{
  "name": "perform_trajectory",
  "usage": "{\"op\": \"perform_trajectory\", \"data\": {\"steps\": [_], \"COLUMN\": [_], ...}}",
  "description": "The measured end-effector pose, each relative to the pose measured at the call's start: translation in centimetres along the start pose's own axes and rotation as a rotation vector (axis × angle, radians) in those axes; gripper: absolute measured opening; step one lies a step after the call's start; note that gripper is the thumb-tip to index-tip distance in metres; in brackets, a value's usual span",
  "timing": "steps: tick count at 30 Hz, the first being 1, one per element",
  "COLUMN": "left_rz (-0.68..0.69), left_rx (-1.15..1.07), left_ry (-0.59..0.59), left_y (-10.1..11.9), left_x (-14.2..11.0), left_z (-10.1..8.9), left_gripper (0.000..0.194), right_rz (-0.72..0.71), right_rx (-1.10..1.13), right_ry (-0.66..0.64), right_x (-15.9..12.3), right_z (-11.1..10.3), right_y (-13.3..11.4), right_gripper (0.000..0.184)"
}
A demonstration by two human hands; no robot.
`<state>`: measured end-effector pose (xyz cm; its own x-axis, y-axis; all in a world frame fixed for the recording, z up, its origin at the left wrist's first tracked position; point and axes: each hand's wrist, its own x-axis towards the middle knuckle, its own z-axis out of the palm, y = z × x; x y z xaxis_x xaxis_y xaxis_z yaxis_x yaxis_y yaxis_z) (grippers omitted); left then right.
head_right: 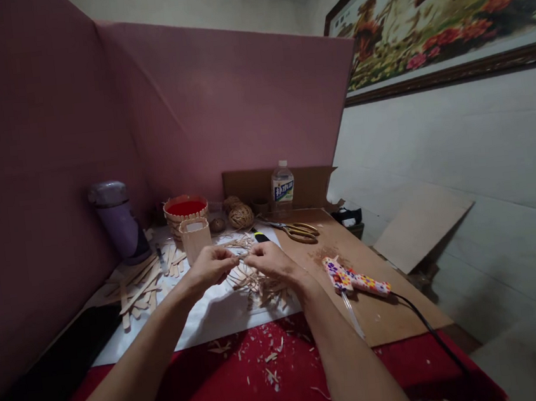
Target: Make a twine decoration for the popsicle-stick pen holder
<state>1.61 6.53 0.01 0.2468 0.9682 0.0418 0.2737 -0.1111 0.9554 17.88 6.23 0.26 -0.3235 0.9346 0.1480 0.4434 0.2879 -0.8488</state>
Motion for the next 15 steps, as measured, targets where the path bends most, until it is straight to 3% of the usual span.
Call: {"op": "perform_trajectory", "data": {"steps": [5, 8, 11, 13, 15], "left_rz": [0.033, -0.001, -0.026, -0.035, -0.047], "left_rx": [-0.088, -0.285, -0.499, -0.578, -0.609], "left_ry": [0.213, 0.192, 0.098, 0.052, 0.044], "left_y": [-0.6, -0.1, 0.4, 0.5, 0.4], "left_x": [0.5, 0.0, -0.5, -0.5, -0.3], "left_z": [0.0, -0.1, -0.3, -0.3, -0.4], "left_gripper": [0.012, 0.013, 0.013, 0.012, 0.011], "right_rz": [-0.012, 0.048, 0.097, 0.128, 0.207], "right_rx": [0.166, 0.169, 0.113, 0.056, -0.078], "right_ry": [-0.079, -0.215, -0.288, -0.215, -0.025], "right_x": [-1.1, -1.3, -0.8, -0.4, -0.1], "right_z": [0.5, 1.7, 2.6, 2.5, 1.7], "right_y": [-1.5, -1.7, -0.8, 0.0, 0.6], "right_gripper": [0.014, 0.012, 0.01, 0.017, 0.029]}}
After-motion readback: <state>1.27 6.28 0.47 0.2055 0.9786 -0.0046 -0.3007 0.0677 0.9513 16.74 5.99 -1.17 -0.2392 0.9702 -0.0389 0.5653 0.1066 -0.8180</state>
